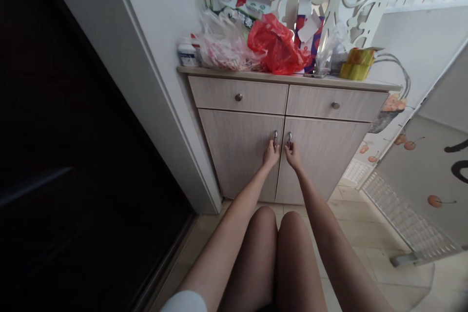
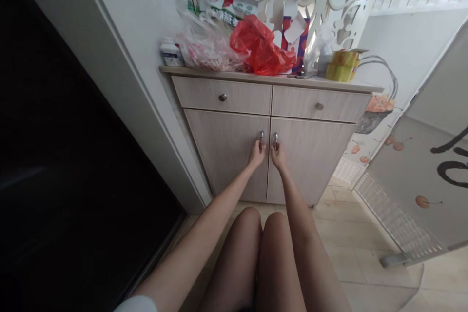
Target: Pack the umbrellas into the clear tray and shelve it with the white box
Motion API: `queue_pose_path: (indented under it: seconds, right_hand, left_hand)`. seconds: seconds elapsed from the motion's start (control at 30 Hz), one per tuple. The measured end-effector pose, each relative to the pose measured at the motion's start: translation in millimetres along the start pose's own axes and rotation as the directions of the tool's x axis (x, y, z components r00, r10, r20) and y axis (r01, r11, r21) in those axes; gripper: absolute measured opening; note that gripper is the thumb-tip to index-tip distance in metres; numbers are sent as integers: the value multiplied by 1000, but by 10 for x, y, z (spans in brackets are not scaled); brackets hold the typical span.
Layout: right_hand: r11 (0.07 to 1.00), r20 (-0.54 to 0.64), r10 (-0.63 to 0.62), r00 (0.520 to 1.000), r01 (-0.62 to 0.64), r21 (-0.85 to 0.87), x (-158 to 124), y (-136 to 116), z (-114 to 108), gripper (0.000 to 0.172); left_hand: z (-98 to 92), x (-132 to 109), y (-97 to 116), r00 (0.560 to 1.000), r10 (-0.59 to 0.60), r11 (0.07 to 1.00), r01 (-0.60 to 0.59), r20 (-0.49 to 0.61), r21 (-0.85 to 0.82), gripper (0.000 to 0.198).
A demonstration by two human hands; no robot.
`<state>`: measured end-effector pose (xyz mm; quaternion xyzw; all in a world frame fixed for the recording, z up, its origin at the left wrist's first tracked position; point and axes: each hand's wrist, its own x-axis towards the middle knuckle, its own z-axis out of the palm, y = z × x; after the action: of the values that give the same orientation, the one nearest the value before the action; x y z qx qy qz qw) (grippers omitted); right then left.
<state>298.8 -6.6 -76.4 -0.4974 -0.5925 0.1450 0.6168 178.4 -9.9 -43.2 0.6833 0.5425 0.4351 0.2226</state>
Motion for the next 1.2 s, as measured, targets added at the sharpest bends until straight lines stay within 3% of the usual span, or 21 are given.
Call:
queue_pose_path:
  seconds: [0.17, 0.37, 0.53, 0.73, 0.9, 1.03, 1.2]
  right_hand:
    - [994, -17, -18, 1000, 16, -108, -487, -193, -337, 34]
    - [949, -84, -132, 988, 102, -299, -1074, -547, -952, 37]
    - [898, -126, -187, 974, 118, -424, -1518, -717, -1469, 38]
    - [909, -189, -93, 978, 6, -417, -1885, -816, -1942, 43]
    - [895, -315, -11, 949, -131, -427, -2095, -798, -2261, 50]
    - [860, -398, 5, 917, -208, -467, -2252, -691, -2604, 52]
    - [790, -538, -23, 843, -314, -526, -2362, -587, -3091, 43]
  left_hand:
    - [-220, -335, -208, 993, 103, 995, -102, -64, 16, 13]
    - [-502, -697, -411, 961, 256, 965, -260, -110, -30, 9]
    - [-691, -913, -465, 946, 286, 947, -303, -149, -105, 11]
    - [-1027, -1324, -519, 945, 212, 954, -256, -251, -157, 24]
    - [-1312, -1633, -662, 931, 129, 962, -201, -341, -187, 35]
    - [-1475, -1774, -834, 879, 65, 966, -174, -472, -191, 41]
    - [-1741, -1906, -1100, 799, 28, 986, -121, -600, -116, 42]
